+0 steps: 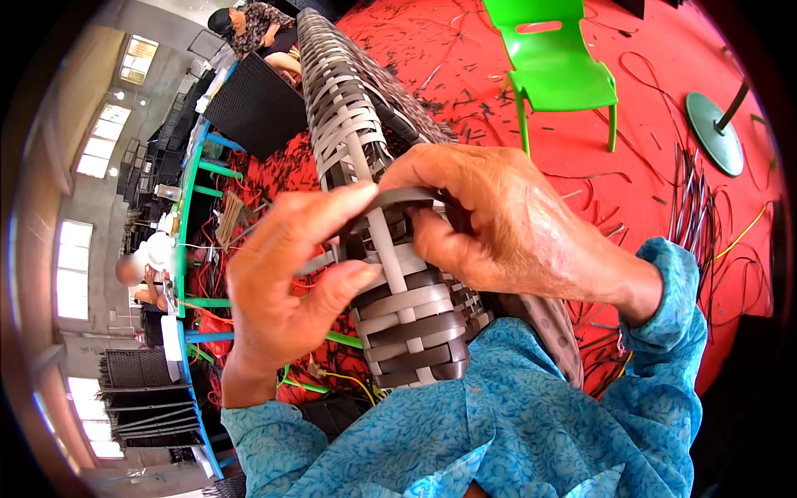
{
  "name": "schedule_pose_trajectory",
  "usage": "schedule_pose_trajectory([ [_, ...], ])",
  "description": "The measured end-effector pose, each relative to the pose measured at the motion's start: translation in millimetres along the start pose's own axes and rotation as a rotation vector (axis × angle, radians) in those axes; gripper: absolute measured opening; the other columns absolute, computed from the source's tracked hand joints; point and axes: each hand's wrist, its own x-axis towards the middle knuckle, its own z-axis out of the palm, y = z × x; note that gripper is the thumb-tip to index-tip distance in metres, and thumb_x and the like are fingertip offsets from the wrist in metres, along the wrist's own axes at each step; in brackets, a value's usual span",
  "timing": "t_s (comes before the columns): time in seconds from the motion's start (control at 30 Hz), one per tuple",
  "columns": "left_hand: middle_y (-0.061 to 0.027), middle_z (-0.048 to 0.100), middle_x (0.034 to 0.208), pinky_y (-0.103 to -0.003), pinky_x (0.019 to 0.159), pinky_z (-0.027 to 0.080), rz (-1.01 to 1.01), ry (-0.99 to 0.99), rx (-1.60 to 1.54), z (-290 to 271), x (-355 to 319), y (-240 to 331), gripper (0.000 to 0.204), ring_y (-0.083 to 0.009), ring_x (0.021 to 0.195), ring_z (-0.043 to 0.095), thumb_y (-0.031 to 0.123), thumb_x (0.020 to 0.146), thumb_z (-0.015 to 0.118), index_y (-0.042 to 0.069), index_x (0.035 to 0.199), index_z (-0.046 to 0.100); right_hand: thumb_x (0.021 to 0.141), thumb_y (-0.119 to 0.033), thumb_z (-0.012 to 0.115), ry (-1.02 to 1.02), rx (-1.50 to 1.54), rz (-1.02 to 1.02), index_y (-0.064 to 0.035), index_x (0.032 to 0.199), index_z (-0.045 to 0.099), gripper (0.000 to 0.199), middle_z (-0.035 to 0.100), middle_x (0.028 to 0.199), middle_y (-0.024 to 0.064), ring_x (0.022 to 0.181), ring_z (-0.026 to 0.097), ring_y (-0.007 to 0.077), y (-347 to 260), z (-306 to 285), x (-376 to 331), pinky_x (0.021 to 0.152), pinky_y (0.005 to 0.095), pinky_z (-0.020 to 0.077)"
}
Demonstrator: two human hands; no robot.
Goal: The person weaves plastic wicker strips through the frame of a chair by hand, threading them across the weave and tucking and wrapping the ends around the edges.
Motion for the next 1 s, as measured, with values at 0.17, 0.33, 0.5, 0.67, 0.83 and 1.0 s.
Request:
schedule_pose_trajectory([
  [0.17, -0.0107, 0.058, 0.1, -0.03, 0.077, 0.047, -0.038, -0.144, -0.112, -3.4, 19.3, -3.4, 0.06, -0.022, 0.09, 0.058, 0.051, 0.076, 0.069, 0.002, 0.11, 0.066, 0.083, 0.006, 0.058, 0.082, 1.242, 0.48, -0.0046, 0.117, 0.053, 0.036, 0.064, 0.098, 0.0041, 0.092, 0.061, 0.0105, 18.2, 5.2, -6.6, 0.082, 0.0237, 0.0471],
  [0.33, -0.0119, 0.054, 0.104, -0.032, 0.084, 0.042, 0.085, -0.264, 0.139, -1.8, 38.6, -2.0, 0.055, -0.0219, 0.097, 0.055, 0.042, 0.073, 0.075, -0.002, 0.104, 0.065, 0.082, 0.007, 0.061, -0.11, 1.241, 0.156, -0.003, 0.131, 0.043, 0.054, 0.064, 0.099, 0.0061, 0.092, 0.06, 0.0124, 23.4, -3.0, -11.9, 0.082, 0.0259, 0.0467],
  [0.5, -0.0065, 0.056, 0.091, -0.028, 0.074, 0.043, -0.038, -0.575, -0.223, -14.8, 56.3, -10.2, 0.028, -0.0183, 0.085, 0.055, 0.017, 0.065, 0.082, 0.002, 0.083, 0.066, 0.087, -0.004, 0.066, 0.024, 1.315, 0.249, -0.0039, 0.13, 0.043, 0.048, 0.065, 0.097, 0.006, 0.09, 0.06, 0.0107, 23.8, 5.4, -20.2, 0.083, 0.0261, 0.0472],
  [0.67, -0.0067, 0.055, 0.087, -0.027, 0.07, 0.039, -0.306, -0.474, -0.445, -21.8, 50.8, -13.3, 0.024, -0.015, 0.081, 0.05, 0.018, 0.075, 0.075, 0.0, 0.08, 0.061, 0.085, -0.009, 0.07, -0.027, 1.059, 0.282, -0.0054, 0.129, 0.044, 0.051, 0.052, 0.112, 0.0014, 0.096, 0.053, 0.0093, 18.0, 39.2, -39.2, 0.083, 0.0258, 0.046],
  [0.83, -0.0031, 0.057, 0.079, -0.022, 0.063, 0.041, -0.387, -0.336, -0.335, -19.3, 50.1, 14.3, 0.016, -0.0094, 0.07, 0.052, 0.011, 0.081, 0.071, -0.002, 0.085, 0.062, 0.077, -0.022, 0.079, 0.026, 1.175, 0.268, -0.0081, 0.14, 0.031, 0.08, 0.044, 0.114, 0.0061, 0.096, 0.049, 0.0146, 10.5, 61.5, -39.7, 0.083, 0.0297, 0.0466],
  [1.0, -0.0011, 0.051, 0.071, -0.021, 0.055, 0.034, -0.205, -0.459, -0.088, 3.6, 69.7, 44.2, 0.01, -0.008, 0.063, 0.046, 0.005, 0.074, 0.069, 0.0, 0.076, 0.06, 0.075, -0.031, 0.082, -0.059, 1.124, 0.304, -0.0066, 0.139, 0.03, 0.086, 0.042, 0.111, 0.0091, 0.099, 0.047, 0.0178, 13.7, 67.0, -33.2, 0.083, 0.0317, 0.0471],
])
